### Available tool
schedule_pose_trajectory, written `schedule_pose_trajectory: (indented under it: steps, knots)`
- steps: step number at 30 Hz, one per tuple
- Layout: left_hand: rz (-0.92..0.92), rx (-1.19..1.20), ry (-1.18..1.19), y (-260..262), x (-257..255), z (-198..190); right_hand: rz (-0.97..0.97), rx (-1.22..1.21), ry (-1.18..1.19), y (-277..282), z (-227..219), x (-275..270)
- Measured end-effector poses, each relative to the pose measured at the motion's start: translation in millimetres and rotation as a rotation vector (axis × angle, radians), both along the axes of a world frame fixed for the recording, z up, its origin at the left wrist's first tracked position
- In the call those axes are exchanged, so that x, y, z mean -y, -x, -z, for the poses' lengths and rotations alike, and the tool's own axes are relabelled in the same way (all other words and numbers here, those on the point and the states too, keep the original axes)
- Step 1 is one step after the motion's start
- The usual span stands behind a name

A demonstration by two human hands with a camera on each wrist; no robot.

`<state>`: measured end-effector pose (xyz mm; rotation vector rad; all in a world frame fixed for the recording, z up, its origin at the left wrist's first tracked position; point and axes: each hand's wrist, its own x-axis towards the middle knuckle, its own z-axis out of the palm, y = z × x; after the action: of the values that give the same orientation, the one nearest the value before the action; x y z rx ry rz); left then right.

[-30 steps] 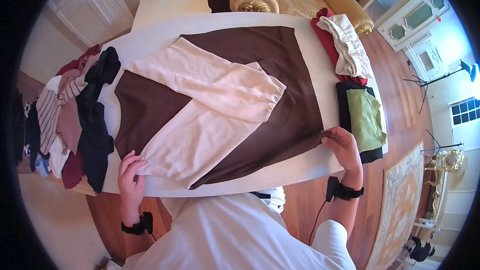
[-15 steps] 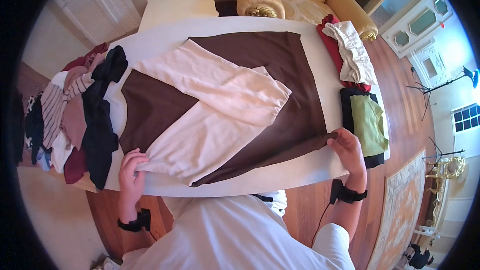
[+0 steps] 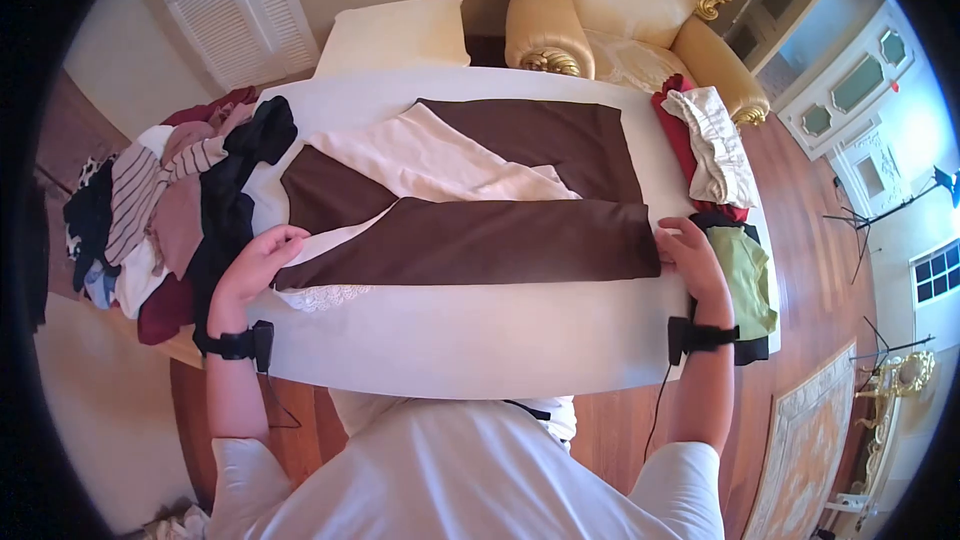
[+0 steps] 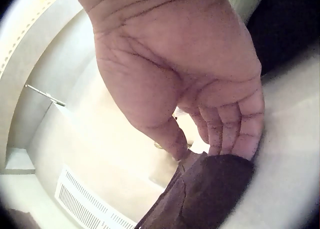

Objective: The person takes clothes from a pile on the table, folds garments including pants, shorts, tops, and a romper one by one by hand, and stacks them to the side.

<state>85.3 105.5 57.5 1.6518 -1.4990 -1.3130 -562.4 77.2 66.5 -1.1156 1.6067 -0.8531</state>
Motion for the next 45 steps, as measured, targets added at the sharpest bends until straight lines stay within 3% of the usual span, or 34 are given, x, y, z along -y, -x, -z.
schedule_pose_trajectory:
  steps: [2, 6, 9, 11, 16, 22, 28, 31, 36, 39, 41, 45]
  knots:
    - [-0.023, 0.044, 0.022, -7, -12, 5, -0.002, -0.048, 0.027, 1, 4, -17]
    - [-0.203, -0.173, 0.102, 9, -40, -5, -0.021, -0.166, 0.168, -6, 14, -31]
    - [-0.161, -0.101, 0.171, 15, -46, -7, 0.0, -0.183, 0.194, -12, 20, -28]
    - [-0.077, 0.088, 0.149, 14, -40, -12, -0.007, -0.217, 0.215, -12, 20, -26]
    - [-0.06, 0.101, 0.177, 4, -31, -24, -0.024, -0.203, 0.221, -4, 16, -23]
    - [-0.008, -0.025, 0.073, 2, -25, -16, -0.018, -0.141, 0.194, -10, 10, -25]
    - [-0.19, -0.195, 0.189, -4, -26, -10, -0.05, -0.139, 0.206, 6, 7, -21]
    - [-0.034, 0.215, 0.206, -15, -27, 5, -0.045, -0.129, 0.147, 10, 11, -19]
    - [-0.043, 0.409, 0.063, -3, -34, -3, -0.072, -0.165, 0.098, 12, 17, -16]
    - [-0.073, 0.295, 0.153, -7, -37, 4, -0.076, -0.222, 0.087, 9, 14, -15]
    - [0.011, 0.079, 0.043, -8, -39, -3, -0.09, -0.302, 0.093, 10, 14, -14]
    - [0.039, -0.021, 0.007, -4, -46, -6, -0.087, -0.302, 0.085, 11, 16, -15]
